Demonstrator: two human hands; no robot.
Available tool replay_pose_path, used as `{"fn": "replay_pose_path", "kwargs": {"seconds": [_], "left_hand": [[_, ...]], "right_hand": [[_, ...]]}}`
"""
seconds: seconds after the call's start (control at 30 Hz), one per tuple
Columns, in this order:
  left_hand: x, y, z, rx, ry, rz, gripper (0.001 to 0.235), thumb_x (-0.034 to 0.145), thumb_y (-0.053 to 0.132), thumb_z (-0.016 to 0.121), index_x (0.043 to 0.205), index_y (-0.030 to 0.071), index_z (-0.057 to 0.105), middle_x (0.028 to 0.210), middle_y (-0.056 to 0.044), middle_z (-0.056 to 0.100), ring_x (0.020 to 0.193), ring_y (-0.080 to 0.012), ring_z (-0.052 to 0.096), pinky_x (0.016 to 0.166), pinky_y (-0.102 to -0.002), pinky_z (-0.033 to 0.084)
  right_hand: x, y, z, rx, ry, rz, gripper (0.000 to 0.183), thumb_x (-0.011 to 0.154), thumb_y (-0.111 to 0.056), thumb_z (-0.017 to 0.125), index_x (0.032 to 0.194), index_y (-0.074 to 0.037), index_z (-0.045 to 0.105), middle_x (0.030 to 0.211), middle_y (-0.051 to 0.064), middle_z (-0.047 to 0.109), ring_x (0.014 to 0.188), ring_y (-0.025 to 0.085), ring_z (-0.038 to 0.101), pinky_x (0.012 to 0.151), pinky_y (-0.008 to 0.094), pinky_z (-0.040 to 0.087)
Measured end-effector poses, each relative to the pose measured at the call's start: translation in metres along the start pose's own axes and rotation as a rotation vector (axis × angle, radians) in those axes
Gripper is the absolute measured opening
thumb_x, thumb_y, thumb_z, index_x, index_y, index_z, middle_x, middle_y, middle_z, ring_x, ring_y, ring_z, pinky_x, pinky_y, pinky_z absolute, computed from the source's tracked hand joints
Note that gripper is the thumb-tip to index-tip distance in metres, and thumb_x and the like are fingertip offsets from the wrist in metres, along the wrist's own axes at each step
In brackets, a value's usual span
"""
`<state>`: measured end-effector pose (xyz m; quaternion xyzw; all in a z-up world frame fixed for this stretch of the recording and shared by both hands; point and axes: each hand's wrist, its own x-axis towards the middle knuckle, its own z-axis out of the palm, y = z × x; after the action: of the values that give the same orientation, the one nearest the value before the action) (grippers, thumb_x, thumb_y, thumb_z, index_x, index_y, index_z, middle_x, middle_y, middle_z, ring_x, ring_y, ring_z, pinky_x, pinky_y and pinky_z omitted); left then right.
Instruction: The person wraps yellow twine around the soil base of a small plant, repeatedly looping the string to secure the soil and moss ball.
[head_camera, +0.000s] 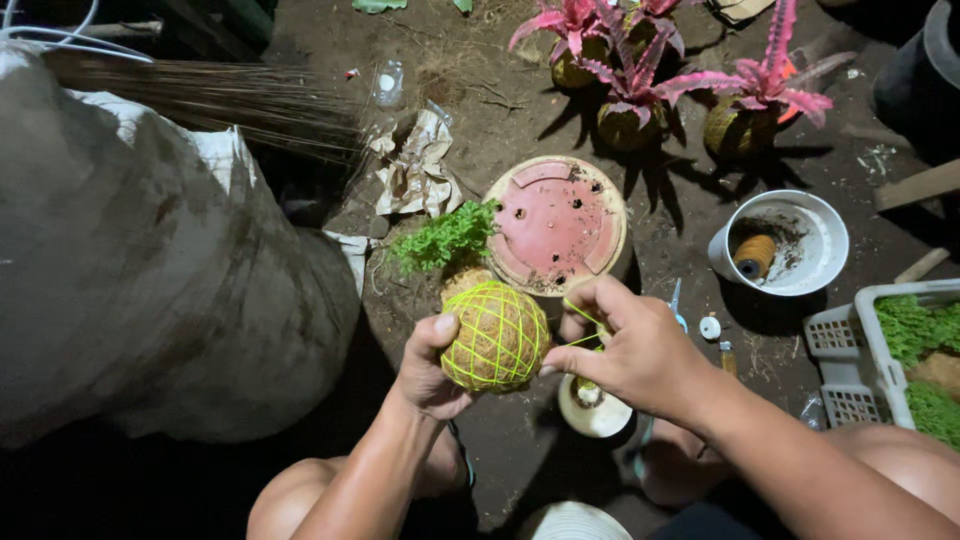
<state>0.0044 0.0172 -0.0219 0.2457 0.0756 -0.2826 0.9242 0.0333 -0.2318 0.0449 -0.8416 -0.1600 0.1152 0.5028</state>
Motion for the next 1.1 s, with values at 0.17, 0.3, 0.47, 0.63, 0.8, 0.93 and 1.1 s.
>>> {"fn": "replay_pose_path", "kwargs": {"seconds": [0.17,0.3,0.47,0.63,0.8,0.93,1.1], "left_hand": [[0.004,-0.005,-0.019,-0.087,-0.144,-0.080,0.073,0.089,0.043,0.075,0.140,-0.005,0.054,0.128,-0.021,0.068,0.111,-0.0324,0.070,0.099,-0.049,0.056],[0.009,-0.009,-0.018,-0.067,-0.131,-0.127,0.087,0.084,0.061,0.073,0.144,0.001,0.053,0.132,-0.019,0.067,0.117,-0.0316,0.068,0.103,-0.050,0.054],[0.017,-0.004,-0.007,0.287,0.159,-0.060,0.089,0.081,0.065,0.069,0.140,0.001,0.054,0.128,-0.016,0.068,0.114,-0.0264,0.067,0.099,-0.046,0.055],[0.022,-0.007,0.003,0.573,0.239,0.036,0.069,0.093,0.046,0.071,0.135,-0.006,0.056,0.123,-0.016,0.069,0.109,-0.0235,0.068,0.097,-0.040,0.055],[0.018,-0.014,0.010,0.591,0.242,0.026,0.060,0.089,0.028,0.072,0.138,-0.004,0.058,0.118,-0.015,0.070,0.104,-0.0225,0.069,0.094,-0.038,0.055],[0.014,-0.010,0.008,0.414,0.246,-0.071,0.060,0.088,0.027,0.069,0.139,-0.002,0.056,0.117,-0.016,0.070,0.102,-0.0249,0.070,0.091,-0.040,0.057],[0.015,-0.006,0.011,0.373,0.186,-0.124,0.060,0.090,0.029,0.066,0.140,-0.002,0.055,0.118,-0.016,0.070,0.102,-0.0254,0.070,0.091,-0.041,0.057]], "right_hand": [[0.003,-0.005,-0.009,0.108,-0.118,-0.189,0.075,0.069,-0.021,0.091,0.132,0.001,0.057,0.121,0.013,0.074,0.110,0.017,0.073,0.092,0.032,0.056],[0.000,-0.005,-0.012,0.156,-0.226,-0.160,0.069,0.078,-0.023,0.086,0.138,-0.002,0.059,0.121,0.013,0.078,0.107,0.020,0.075,0.093,0.033,0.060],[-0.006,0.000,-0.016,-0.135,-0.070,-0.343,0.072,0.073,-0.033,0.089,0.130,0.001,0.061,0.120,0.018,0.073,0.104,0.031,0.075,0.086,0.036,0.058],[-0.005,0.001,-0.004,-0.373,-0.034,-0.327,0.065,0.074,-0.041,0.085,0.120,0.001,0.064,0.103,0.018,0.073,0.086,0.037,0.071,0.069,0.041,0.057],[-0.001,-0.003,-0.010,-0.531,-0.146,-0.332,0.056,0.076,-0.055,0.084,0.094,-0.005,0.064,0.082,0.012,0.068,0.075,0.034,0.069,0.064,0.044,0.054],[0.003,-0.003,-0.035,-0.415,-0.246,-0.388,0.025,0.083,-0.029,0.078,0.080,-0.008,0.065,0.070,0.010,0.064,0.066,0.034,0.065,0.056,0.044,0.050],[0.002,-0.007,-0.047,-0.287,-0.246,-0.442,0.014,0.082,-0.017,0.073,0.082,-0.006,0.064,0.070,0.010,0.063,0.065,0.032,0.065,0.056,0.042,0.050]]}}
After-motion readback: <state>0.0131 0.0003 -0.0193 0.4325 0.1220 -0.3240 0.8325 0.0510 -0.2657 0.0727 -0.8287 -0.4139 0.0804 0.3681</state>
